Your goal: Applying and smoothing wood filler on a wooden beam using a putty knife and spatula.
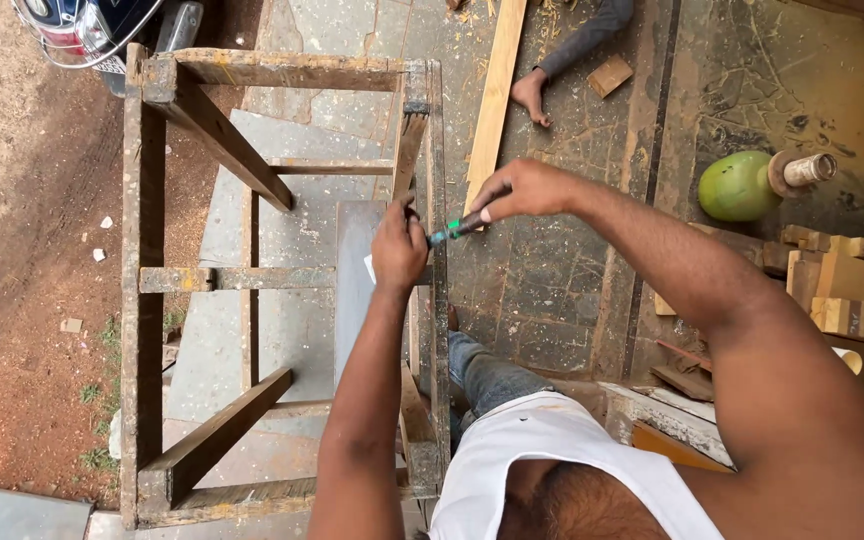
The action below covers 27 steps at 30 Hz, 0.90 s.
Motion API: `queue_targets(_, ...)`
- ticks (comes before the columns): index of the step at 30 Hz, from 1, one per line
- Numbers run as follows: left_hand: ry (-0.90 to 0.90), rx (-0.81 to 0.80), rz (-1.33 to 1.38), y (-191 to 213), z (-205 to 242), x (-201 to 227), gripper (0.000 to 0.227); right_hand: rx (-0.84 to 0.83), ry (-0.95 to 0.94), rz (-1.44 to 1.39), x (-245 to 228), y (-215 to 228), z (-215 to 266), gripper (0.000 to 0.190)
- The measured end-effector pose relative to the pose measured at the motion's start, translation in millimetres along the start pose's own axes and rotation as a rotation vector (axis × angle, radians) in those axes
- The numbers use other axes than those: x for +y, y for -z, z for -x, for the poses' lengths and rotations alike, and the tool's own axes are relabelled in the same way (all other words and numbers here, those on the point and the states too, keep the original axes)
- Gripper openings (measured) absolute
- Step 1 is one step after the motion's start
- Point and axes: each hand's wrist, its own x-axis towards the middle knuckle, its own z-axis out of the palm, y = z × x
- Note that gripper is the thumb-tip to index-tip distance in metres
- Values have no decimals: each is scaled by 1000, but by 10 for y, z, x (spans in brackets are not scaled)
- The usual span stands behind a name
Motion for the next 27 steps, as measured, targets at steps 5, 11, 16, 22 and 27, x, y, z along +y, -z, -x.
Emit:
queue_targets(5,201,66,-42,573,2154,-55,30,-243,6,-81,-679,-1436,975,28)
queue_targets(11,260,118,-117,686,2352,-132,32,-292,233,-9,-939,-1526,885,24)
queue_targets(16,57,-63,25,128,247,-121,33,-159,-314,122,-563,-178,166,25)
queue_targets(22,85,-26,-70,43,145,62,36,-8,55,2,-330,-24,201,33)
queue_targets(27,126,136,-129,723,2382,171,33,-211,101,48,-856,-1472,1078,26)
